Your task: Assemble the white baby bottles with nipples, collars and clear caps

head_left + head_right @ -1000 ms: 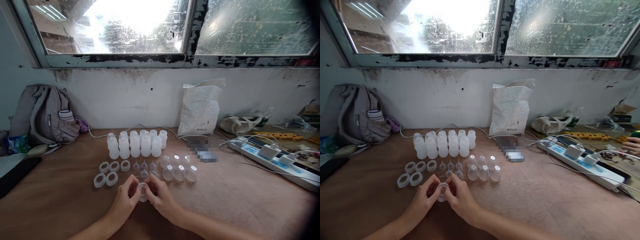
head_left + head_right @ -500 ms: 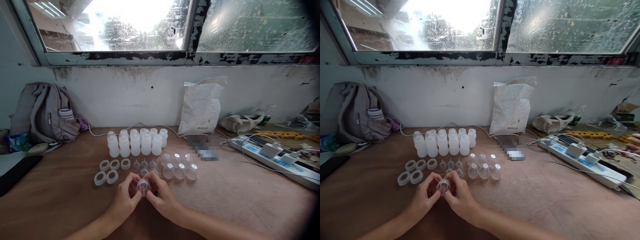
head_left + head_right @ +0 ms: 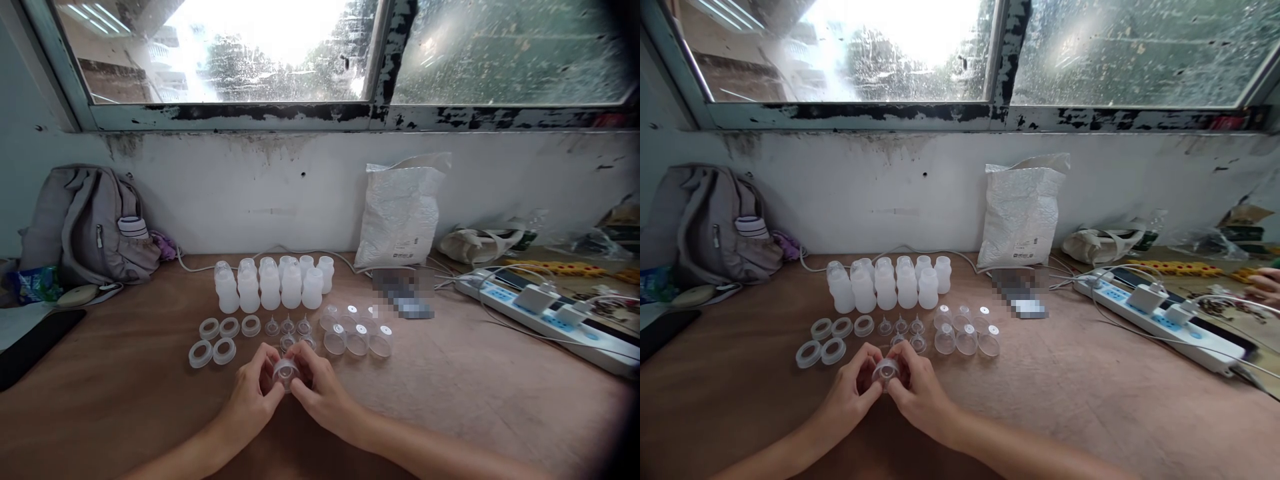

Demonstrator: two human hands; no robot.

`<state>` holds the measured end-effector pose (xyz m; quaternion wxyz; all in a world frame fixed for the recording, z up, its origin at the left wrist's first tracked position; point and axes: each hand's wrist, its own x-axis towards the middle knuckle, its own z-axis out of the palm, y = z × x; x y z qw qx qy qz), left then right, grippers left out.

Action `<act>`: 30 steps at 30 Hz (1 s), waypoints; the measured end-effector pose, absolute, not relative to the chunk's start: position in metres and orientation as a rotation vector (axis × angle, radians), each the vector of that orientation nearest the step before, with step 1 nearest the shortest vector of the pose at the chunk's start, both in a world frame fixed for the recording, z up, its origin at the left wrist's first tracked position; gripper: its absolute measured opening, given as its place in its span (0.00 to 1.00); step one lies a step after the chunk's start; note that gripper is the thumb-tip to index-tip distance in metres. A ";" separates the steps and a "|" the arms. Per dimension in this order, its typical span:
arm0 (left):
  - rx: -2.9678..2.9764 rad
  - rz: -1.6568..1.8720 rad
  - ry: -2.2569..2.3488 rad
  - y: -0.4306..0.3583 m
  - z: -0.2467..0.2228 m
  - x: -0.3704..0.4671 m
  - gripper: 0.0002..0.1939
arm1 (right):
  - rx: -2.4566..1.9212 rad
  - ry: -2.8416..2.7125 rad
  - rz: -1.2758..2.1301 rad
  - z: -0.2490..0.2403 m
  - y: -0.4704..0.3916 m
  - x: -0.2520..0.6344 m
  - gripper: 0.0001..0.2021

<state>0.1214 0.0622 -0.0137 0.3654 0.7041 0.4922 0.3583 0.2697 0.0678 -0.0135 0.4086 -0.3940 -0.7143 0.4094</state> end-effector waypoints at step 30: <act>1.751 0.936 1.246 0.061 -0.012 0.121 0.04 | -0.893 -1.943 1.084 -0.003 0.061 0.276 0.06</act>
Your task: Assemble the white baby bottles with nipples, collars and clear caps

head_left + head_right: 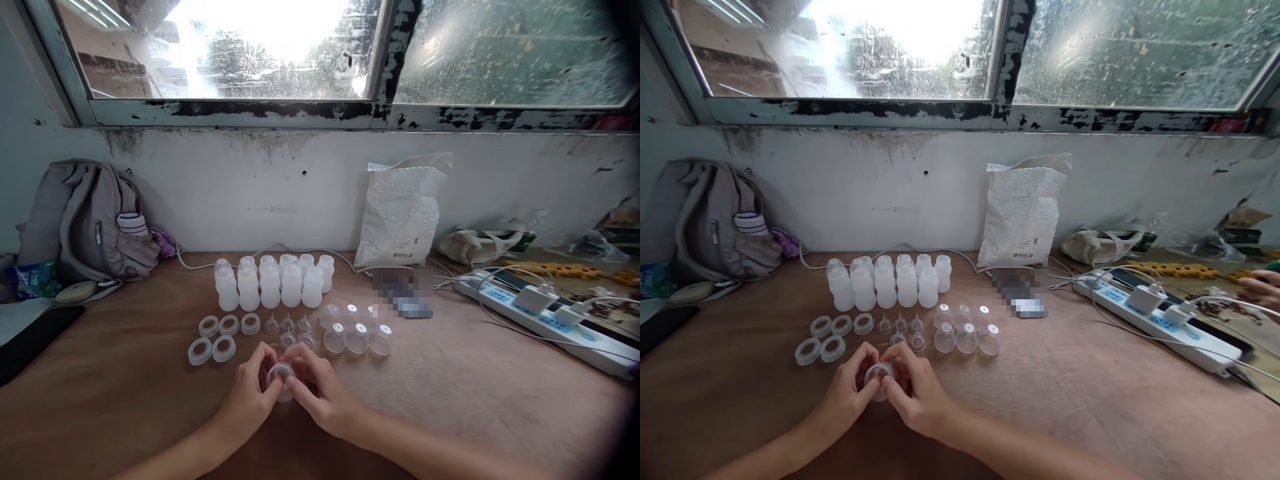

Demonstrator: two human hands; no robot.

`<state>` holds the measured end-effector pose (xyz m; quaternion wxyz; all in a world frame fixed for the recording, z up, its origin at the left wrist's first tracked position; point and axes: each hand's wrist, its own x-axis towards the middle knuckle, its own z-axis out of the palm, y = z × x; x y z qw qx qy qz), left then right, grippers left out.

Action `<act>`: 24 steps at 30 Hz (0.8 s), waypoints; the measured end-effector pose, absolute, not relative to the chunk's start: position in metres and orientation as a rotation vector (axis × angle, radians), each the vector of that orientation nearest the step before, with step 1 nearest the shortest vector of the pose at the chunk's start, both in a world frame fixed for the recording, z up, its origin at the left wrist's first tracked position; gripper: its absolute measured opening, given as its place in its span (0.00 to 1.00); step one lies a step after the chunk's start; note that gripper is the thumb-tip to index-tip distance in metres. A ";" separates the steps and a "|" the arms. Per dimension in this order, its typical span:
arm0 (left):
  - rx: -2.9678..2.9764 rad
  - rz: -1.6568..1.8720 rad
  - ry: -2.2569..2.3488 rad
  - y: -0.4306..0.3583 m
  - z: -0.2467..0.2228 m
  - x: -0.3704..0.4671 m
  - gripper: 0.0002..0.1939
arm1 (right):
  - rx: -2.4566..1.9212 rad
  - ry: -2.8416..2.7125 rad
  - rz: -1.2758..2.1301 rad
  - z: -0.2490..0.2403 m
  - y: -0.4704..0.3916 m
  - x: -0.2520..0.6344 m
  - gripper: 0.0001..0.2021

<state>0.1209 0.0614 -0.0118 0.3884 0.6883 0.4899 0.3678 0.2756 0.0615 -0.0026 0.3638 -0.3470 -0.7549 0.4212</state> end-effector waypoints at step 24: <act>1.365 0.996 0.981 0.070 -0.025 0.117 0.18 | -1.611 -2.050 -0.019 0.051 0.175 0.322 0.13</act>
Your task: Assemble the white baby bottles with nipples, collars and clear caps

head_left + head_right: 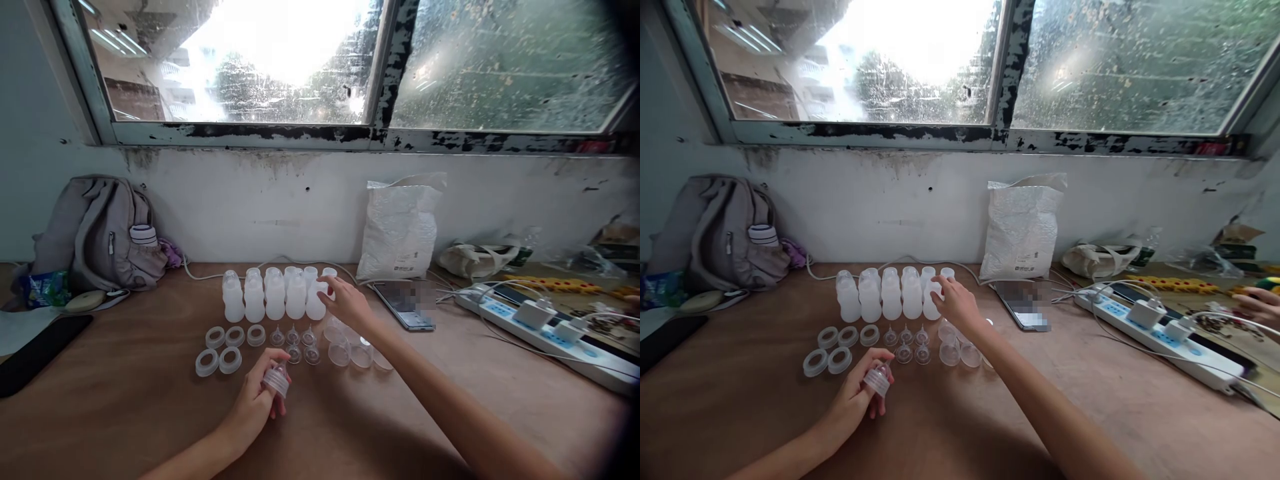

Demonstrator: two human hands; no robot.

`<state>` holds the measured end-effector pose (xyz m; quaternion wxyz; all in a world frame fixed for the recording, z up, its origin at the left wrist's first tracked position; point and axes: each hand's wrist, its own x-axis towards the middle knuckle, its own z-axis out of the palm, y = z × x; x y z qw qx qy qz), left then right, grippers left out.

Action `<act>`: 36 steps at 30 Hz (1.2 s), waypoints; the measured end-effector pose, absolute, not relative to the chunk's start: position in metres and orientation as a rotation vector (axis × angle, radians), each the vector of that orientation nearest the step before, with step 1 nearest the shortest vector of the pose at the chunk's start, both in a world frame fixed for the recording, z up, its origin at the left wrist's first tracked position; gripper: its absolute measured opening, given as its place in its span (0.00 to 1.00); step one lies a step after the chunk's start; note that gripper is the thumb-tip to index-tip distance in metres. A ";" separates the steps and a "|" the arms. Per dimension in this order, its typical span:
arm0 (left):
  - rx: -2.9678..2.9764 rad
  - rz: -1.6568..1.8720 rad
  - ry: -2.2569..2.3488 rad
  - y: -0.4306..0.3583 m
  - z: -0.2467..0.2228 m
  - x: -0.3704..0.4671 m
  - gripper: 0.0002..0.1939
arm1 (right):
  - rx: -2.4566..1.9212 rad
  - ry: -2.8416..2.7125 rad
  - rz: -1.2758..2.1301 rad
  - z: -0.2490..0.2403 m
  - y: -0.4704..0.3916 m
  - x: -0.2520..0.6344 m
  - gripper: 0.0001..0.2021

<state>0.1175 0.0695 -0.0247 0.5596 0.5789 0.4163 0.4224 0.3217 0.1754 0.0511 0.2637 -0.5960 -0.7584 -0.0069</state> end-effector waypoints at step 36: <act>2.036 0.690 1.028 0.084 0.117 0.097 0.15 | -1.035 -2.697 0.749 0.116 0.088 0.306 0.09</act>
